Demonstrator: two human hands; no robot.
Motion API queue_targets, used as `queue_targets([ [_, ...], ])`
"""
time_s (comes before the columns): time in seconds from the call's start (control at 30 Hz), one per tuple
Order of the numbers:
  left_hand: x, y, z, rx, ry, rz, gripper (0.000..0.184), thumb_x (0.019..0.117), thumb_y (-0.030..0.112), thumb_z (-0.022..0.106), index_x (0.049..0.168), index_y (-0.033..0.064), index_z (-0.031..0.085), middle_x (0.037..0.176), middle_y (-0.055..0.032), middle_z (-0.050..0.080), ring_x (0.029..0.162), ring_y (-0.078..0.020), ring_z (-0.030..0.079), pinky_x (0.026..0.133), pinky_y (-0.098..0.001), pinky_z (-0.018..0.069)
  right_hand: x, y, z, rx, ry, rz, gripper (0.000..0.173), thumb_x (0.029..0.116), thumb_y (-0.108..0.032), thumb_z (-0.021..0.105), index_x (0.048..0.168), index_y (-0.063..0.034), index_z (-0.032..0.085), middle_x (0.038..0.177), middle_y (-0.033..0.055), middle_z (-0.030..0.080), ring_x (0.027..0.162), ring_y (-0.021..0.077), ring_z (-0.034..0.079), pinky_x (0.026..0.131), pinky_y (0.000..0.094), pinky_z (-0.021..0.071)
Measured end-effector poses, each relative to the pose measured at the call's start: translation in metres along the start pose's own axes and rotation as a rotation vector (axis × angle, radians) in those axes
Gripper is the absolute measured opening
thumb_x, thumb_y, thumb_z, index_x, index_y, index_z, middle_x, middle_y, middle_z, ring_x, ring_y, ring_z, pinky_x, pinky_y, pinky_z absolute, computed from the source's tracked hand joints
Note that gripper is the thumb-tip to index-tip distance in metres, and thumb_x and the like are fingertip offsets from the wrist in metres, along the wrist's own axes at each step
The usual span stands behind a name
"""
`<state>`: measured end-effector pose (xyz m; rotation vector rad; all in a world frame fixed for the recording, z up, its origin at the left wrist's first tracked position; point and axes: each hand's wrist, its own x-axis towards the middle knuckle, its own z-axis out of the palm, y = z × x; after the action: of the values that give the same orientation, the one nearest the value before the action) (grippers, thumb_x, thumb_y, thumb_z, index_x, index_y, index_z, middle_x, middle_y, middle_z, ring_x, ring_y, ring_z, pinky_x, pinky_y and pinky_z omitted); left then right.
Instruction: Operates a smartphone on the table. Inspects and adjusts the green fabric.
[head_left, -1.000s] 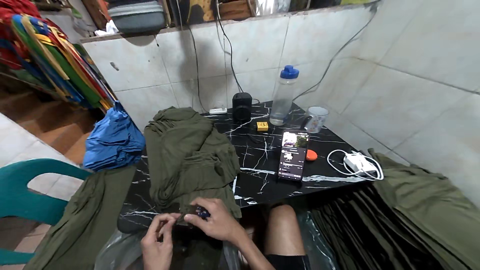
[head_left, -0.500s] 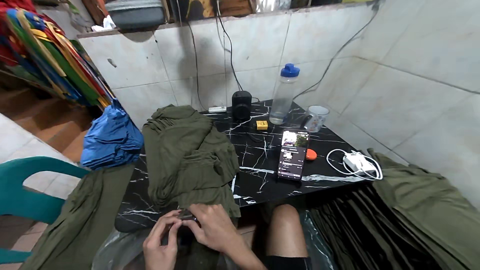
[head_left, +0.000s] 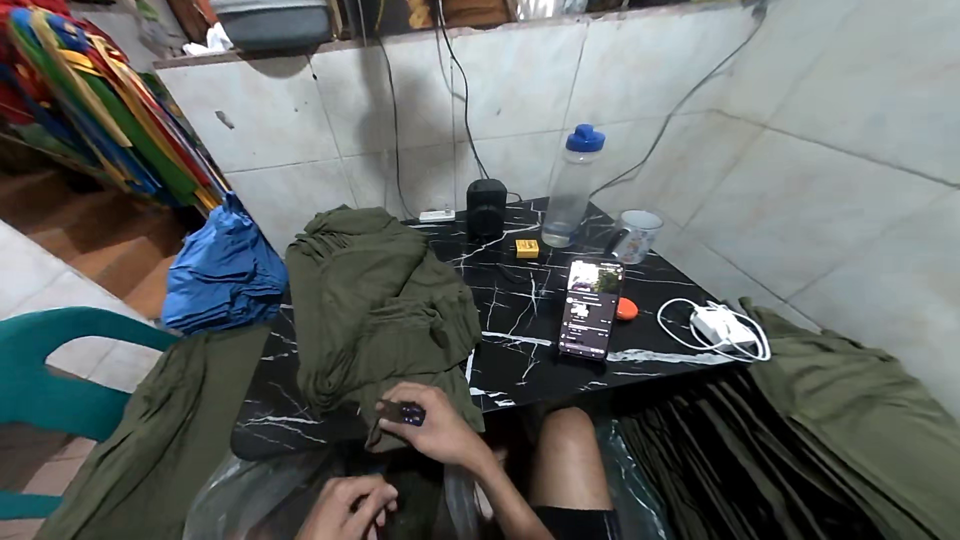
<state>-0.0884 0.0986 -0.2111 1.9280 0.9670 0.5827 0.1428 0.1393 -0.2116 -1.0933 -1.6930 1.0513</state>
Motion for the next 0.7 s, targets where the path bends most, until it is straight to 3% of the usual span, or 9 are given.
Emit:
queue_targets([
  [0.03,0.0,-0.005,0.0,0.023,-0.009,0.013,0.023,0.1026,0.022,0.062,0.097,0.0048,0.076,0.084,-0.0025,0.075,0.068,-0.0091,0.07,0.066,-0.0295,0.062,0.001,0.001,0.0,0.043,0.006,0.004,0.032,0.0986,-0.035,0.069,0.111,-0.0066,0.073,0.114,0.0046,0.073,0.106,0.0122,0.067,0.097,0.0345,0.0541],
  [0.1,0.004,-0.008,0.0,0.061,0.211,0.093,0.014,0.0955,0.02,0.072,0.096,0.0063,0.076,0.088,-0.0001,0.075,0.074,-0.0051,0.069,0.069,-0.0245,0.06,0.001,0.0,0.0,0.085,0.021,0.028,0.034,0.0976,-0.039,0.07,0.104,-0.0061,0.069,0.097,0.0056,0.07,0.09,0.013,0.067,0.084,0.0348,0.0552],
  [0.2,0.019,0.001,-0.002,0.117,0.53,0.141,0.019,0.0918,0.022,0.076,0.1,0.0052,0.074,0.094,-0.0004,0.074,0.081,-0.0044,0.069,0.073,-0.0228,0.0597,0.002,-0.004,0.003,0.082,0.061,0.101,0.036,0.0982,-0.041,0.068,0.107,-0.0059,0.067,0.094,0.0061,0.069,0.088,0.0133,0.067,0.083,0.0345,0.0556],
  [0.3,0.034,0.002,0.01,0.171,0.561,0.113,0.038,0.091,0.035,0.076,0.117,0.007,0.074,0.111,-0.003,0.073,0.099,-0.0102,0.07,0.087,-0.0282,0.0613,0.004,-0.005,0.007,0.111,0.15,0.125,0.034,0.0996,-0.038,0.067,0.107,-0.0053,0.067,0.093,0.0061,0.07,0.087,0.0126,0.067,0.083,0.0325,0.0569],
  [0.33,0.037,0.0,0.016,0.203,0.562,0.112,0.04,0.0903,0.037,0.076,0.117,0.007,0.074,0.112,-0.0039,0.073,0.1,-0.0112,0.07,0.087,-0.0288,0.0603,0.005,-0.005,0.007,0.141,0.191,0.123,0.031,0.1002,-0.035,0.067,0.106,-0.0043,0.067,0.092,0.0061,0.069,0.084,0.0119,0.067,0.08,0.031,0.0573],
  [0.4,0.04,-0.003,0.022,0.181,0.615,0.124,0.03,0.0897,0.03,0.077,0.109,0.006,0.077,0.105,-0.0028,0.074,0.091,-0.0073,0.071,0.081,-0.0241,0.0614,0.006,-0.004,0.005,0.211,0.268,0.116,0.026,0.1008,-0.029,0.065,0.102,-0.0033,0.065,0.081,0.0034,0.065,0.072,0.0093,0.062,0.07,0.028,0.0541],
  [0.53,0.033,-0.002,0.016,-0.039,0.705,0.061,0.011,0.084,0.009,0.08,0.095,0.0065,0.08,0.091,-0.0021,0.075,0.074,-0.0101,0.073,0.067,-0.0253,0.0648,0.007,-0.006,0.0,0.339,0.363,0.138,0.017,0.1002,-0.02,0.066,0.095,-0.0041,0.063,0.075,0.0017,0.062,0.063,0.007,0.057,0.062,0.0241,0.0494],
  [0.7,0.025,-0.006,0.002,0.046,0.629,0.096,0.008,0.0898,0.016,0.075,0.094,0.01,0.078,0.089,0.0028,0.074,0.067,-0.0045,0.068,0.058,-0.0208,0.0601,0.008,-0.008,0.0,0.366,0.371,0.165,0.017,0.1001,-0.02,0.067,0.094,-0.0043,0.063,0.073,0.0017,0.062,0.062,0.0074,0.056,0.061,0.024,0.048],
])
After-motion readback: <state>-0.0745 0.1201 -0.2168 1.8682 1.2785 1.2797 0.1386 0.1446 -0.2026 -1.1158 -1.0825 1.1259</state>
